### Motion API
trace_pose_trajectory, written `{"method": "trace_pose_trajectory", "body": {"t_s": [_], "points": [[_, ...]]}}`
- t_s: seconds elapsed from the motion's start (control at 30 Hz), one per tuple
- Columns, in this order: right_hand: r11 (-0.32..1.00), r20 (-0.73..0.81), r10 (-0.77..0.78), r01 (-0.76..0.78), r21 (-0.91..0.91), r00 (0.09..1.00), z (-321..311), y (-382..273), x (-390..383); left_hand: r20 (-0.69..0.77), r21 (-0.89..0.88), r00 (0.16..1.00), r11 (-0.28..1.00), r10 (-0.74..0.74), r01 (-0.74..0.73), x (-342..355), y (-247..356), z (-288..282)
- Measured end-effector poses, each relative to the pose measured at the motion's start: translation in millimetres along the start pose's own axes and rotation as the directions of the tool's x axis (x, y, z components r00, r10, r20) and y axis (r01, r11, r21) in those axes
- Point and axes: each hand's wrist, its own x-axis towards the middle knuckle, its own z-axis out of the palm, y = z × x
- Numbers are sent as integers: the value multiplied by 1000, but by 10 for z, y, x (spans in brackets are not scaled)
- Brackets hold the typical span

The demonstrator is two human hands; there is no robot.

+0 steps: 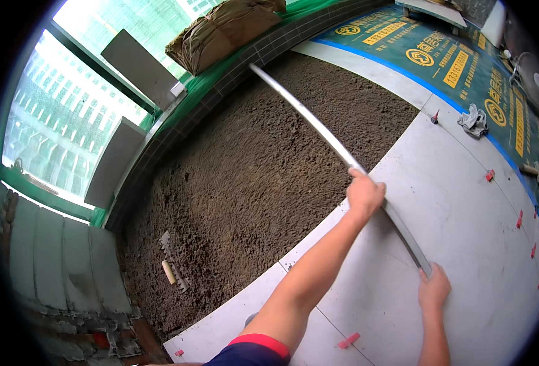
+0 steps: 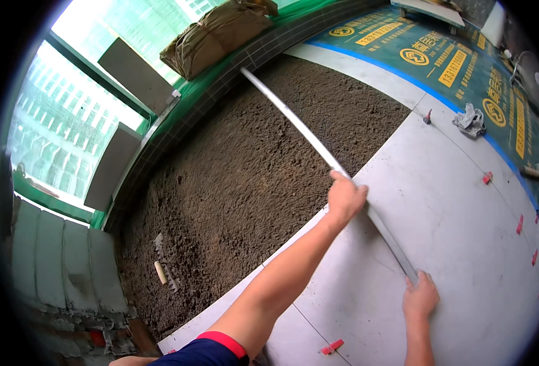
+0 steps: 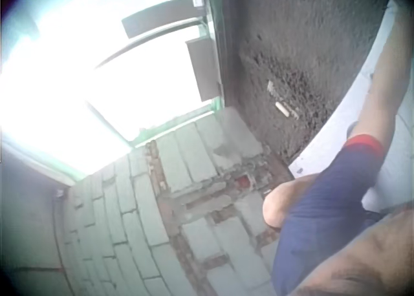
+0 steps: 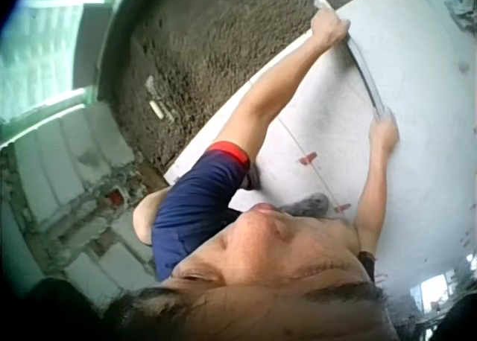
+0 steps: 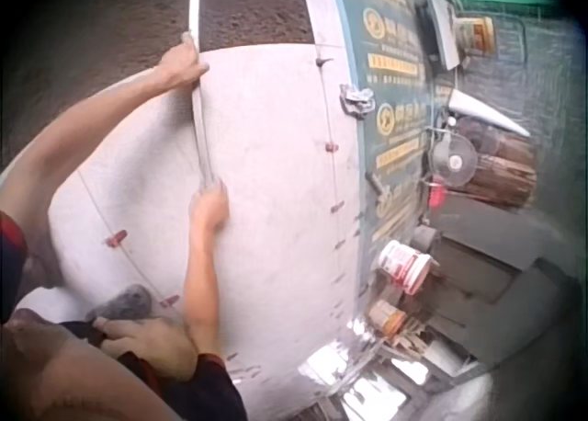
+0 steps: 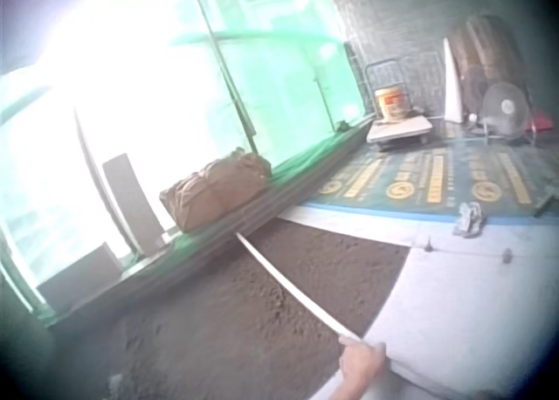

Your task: The person levels a layer of wet mortar using a trowel and a long straightedge, then places plastic tile spacers into the mortar bed and measures the area with a tape measure.

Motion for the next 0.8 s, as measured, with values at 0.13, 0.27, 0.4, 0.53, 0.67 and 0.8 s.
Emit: {"method": "trace_pose_trajectory", "body": {"t_s": [0.13, 0.27, 0.4, 0.53, 0.67, 0.8], "points": [[994, 20, -108, 109, -25, 994, 68, -98, -22, -85, -86, 994, 995, -66, 58, -114, -288, -209], [986, 58, -160, 162, -38, 985, 85, -102, -104, -77, -155, 987, 979, -142, 129, -318, -383, -313], [981, 76, -189, 192, -25, 979, 78, -17, -277, -121, -196, 982, 973, -144, 119, -517, -485, -298], [984, 97, -178, 179, 1, 979, 37, 84, -411, -120, -155, 983, 981, -137, 117, -728, -468, -323], [981, 71, -191, 192, -5, 979, -17, 199, -482, -126, -195, 989, 980, -74, 48, -923, -301, -375], [968, 117, -249, 250, 12, 961, 22, 156, -508, -115, -183, 980, 973, -159, 137, -872, -486, -390]]}}
